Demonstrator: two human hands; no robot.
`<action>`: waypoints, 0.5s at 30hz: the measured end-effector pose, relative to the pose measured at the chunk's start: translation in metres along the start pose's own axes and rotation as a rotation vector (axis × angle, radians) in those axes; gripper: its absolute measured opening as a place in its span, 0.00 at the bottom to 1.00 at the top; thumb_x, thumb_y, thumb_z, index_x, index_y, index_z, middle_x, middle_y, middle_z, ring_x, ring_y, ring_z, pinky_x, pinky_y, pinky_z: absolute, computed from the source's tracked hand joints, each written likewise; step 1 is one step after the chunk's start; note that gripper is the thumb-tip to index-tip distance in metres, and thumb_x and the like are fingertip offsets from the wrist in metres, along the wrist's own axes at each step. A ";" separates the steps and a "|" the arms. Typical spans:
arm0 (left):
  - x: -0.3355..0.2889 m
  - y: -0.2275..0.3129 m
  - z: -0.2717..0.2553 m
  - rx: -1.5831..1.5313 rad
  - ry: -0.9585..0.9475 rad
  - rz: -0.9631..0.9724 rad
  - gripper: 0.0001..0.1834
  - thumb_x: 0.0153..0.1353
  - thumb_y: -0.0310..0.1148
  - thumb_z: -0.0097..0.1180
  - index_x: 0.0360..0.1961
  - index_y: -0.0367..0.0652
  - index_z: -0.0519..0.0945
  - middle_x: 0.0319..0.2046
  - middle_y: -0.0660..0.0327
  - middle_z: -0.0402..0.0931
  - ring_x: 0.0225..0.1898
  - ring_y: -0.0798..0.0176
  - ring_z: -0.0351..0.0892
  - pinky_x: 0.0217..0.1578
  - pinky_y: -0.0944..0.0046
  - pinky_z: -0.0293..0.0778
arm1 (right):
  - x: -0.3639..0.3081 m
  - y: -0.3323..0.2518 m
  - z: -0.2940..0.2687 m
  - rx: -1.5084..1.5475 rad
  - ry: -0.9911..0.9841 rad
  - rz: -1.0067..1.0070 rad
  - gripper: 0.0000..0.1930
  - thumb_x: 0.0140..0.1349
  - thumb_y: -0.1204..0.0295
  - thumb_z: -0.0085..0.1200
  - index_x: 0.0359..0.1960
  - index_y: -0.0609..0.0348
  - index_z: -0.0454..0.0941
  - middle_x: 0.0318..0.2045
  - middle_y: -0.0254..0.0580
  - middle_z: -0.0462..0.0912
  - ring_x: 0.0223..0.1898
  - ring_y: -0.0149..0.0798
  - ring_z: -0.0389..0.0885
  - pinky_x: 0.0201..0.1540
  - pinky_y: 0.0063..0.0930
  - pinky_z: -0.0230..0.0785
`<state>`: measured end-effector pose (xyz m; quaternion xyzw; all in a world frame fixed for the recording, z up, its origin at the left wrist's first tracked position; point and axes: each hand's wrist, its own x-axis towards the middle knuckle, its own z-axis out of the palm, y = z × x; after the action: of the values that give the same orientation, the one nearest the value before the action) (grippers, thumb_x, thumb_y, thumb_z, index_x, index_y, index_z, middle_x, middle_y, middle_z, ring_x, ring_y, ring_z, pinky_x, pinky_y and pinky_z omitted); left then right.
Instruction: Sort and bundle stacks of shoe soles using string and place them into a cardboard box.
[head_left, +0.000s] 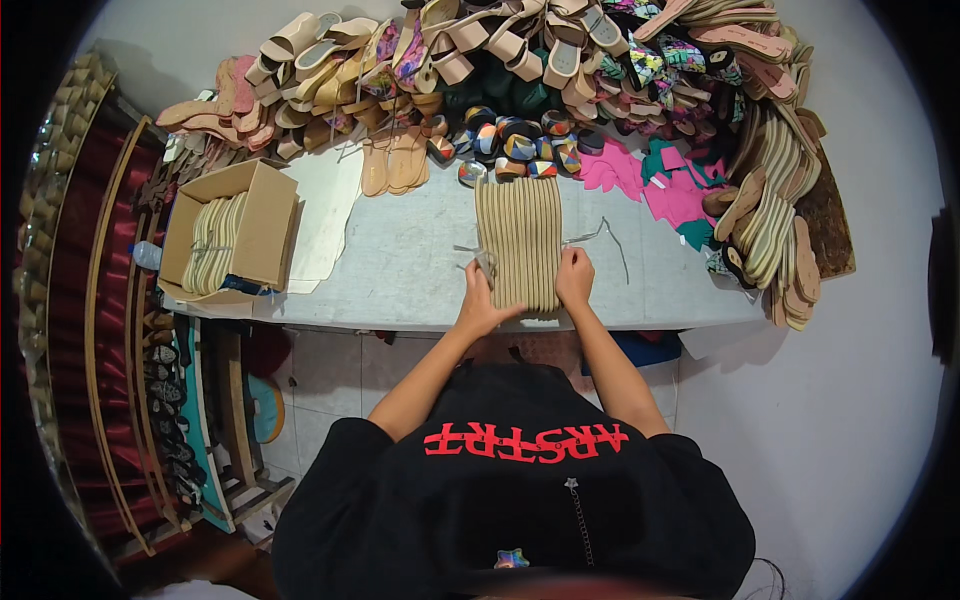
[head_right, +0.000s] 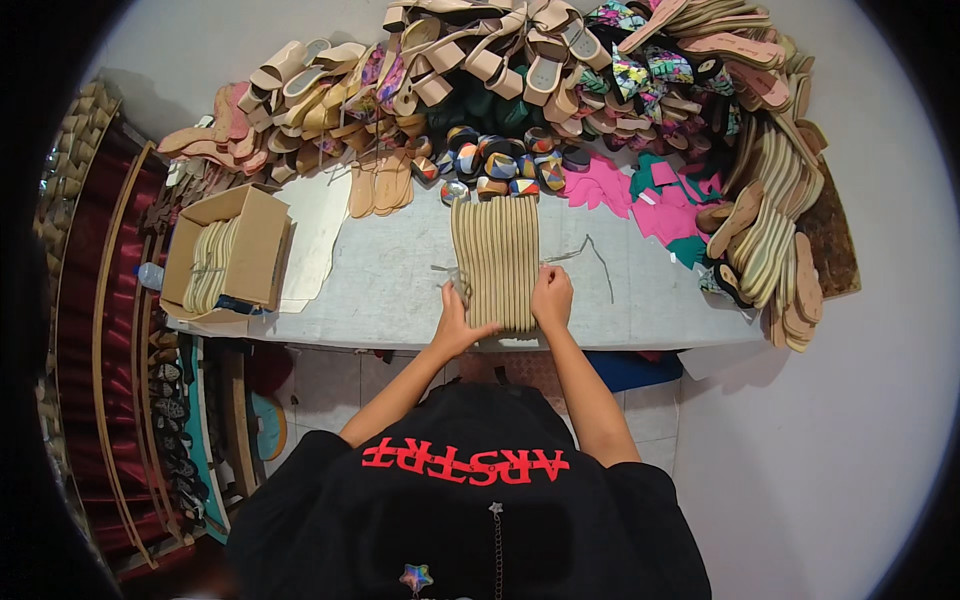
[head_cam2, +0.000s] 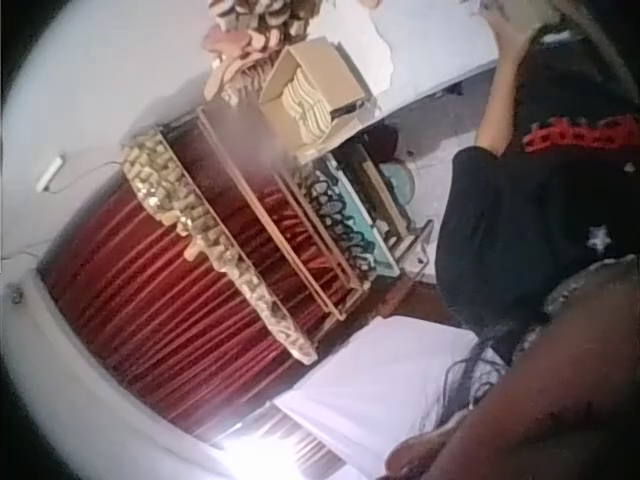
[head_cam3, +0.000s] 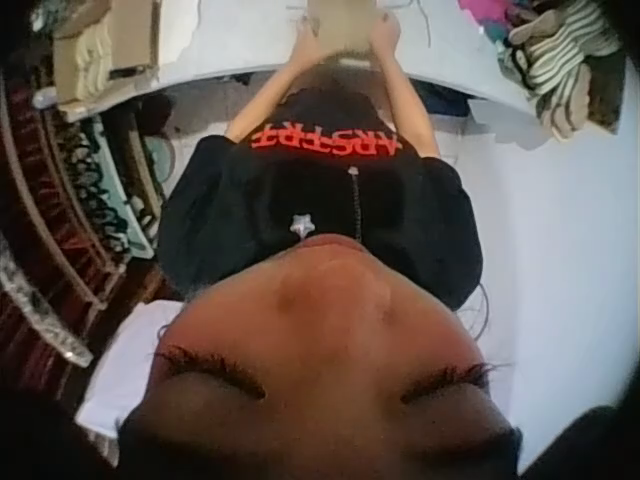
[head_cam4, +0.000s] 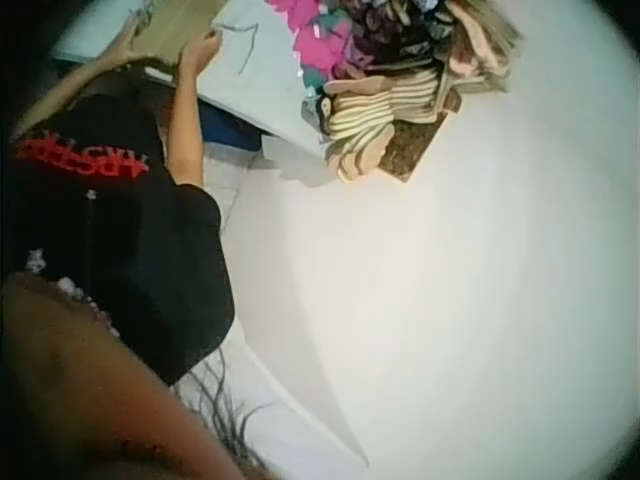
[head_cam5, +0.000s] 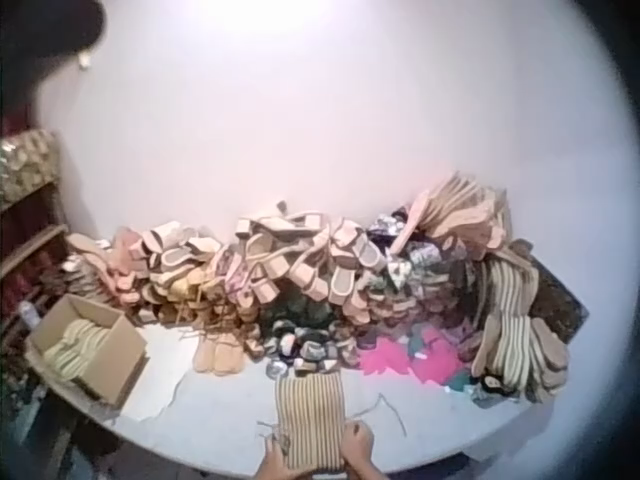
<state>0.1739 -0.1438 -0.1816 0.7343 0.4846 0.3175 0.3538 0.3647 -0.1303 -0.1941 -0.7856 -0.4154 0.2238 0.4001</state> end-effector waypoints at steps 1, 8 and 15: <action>-0.005 0.004 -0.002 0.059 -0.034 0.052 0.51 0.37 0.46 0.66 0.54 0.29 0.49 0.54 0.39 0.43 0.56 0.38 0.51 0.54 0.54 0.57 | -0.001 -0.001 -0.002 -0.027 0.001 0.010 0.18 0.59 0.61 0.39 0.31 0.66 0.73 0.30 0.55 0.76 0.36 0.53 0.73 0.38 0.40 0.63; -0.008 -0.010 0.004 0.022 -0.049 0.120 0.61 0.25 0.39 0.73 0.58 0.35 0.45 0.58 0.41 0.36 0.58 0.41 0.51 0.53 0.54 0.62 | -0.017 -0.005 -0.017 0.012 -0.080 -0.189 0.18 0.58 0.62 0.41 0.41 0.67 0.70 0.35 0.57 0.76 0.38 0.55 0.73 0.39 0.40 0.65; -0.006 -0.010 0.004 0.027 -0.013 0.164 0.58 0.23 0.39 0.74 0.56 0.35 0.52 0.57 0.45 0.42 0.53 0.43 0.60 0.47 0.56 0.69 | -0.021 -0.015 -0.024 -0.190 -0.182 -0.523 0.28 0.54 0.64 0.47 0.53 0.69 0.59 0.50 0.61 0.66 0.48 0.57 0.68 0.45 0.40 0.65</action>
<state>0.1706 -0.1470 -0.1927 0.7782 0.4250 0.3341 0.3197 0.3622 -0.1535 -0.1670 -0.6623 -0.6573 0.1428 0.3301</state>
